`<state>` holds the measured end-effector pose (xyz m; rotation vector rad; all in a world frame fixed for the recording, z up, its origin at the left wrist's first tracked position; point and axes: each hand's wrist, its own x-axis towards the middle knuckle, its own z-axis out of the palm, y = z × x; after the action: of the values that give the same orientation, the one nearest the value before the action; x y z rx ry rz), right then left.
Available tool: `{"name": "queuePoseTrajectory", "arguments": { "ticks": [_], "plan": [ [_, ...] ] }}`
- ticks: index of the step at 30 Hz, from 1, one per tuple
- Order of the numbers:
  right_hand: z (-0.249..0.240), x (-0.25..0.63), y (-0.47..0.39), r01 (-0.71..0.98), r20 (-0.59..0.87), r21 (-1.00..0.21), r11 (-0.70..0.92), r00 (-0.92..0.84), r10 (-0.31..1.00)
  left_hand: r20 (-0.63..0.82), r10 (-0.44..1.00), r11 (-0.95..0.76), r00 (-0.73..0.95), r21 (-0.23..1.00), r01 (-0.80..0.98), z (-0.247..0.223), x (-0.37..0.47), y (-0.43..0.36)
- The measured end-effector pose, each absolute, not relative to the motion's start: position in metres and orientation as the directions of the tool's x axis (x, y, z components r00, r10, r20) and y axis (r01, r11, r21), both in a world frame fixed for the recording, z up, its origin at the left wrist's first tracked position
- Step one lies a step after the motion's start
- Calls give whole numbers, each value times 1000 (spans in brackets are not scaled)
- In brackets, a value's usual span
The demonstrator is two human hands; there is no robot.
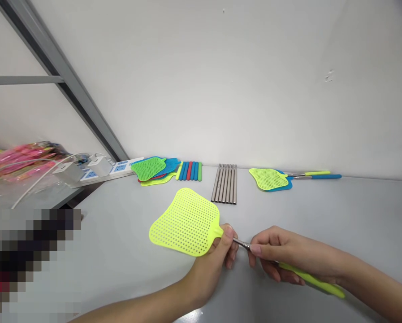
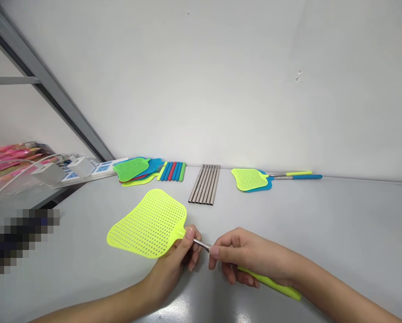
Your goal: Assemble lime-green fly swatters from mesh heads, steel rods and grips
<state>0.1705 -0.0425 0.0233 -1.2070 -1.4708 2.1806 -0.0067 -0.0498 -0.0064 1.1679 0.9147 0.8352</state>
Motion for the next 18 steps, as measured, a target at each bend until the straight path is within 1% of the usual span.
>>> {"name": "queuePoseTrajectory", "arguments": {
  "ticks": [4,8,11,15,18],
  "plan": [
    [24,175,-40,272,-523,-844,-462,-611,595,-173,926,227,335,965,-130,-9,-7,-45],
    [24,184,-34,345,-507,-862,-372,-618,601,-195,947,247,254,949,-194,-12,-7,-42],
    [25,189,-29,385,-496,-868,-314,-638,589,-185,964,231,192,939,-256,-13,-7,-41],
    [29,197,-24,395,-484,-874,-284,-643,593,-153,978,194,139,911,-364,-13,-7,-40],
    [33,207,-18,459,-506,-857,-235,-658,559,-160,983,181,86,881,-437,-12,-9,-39]
  ]
}}
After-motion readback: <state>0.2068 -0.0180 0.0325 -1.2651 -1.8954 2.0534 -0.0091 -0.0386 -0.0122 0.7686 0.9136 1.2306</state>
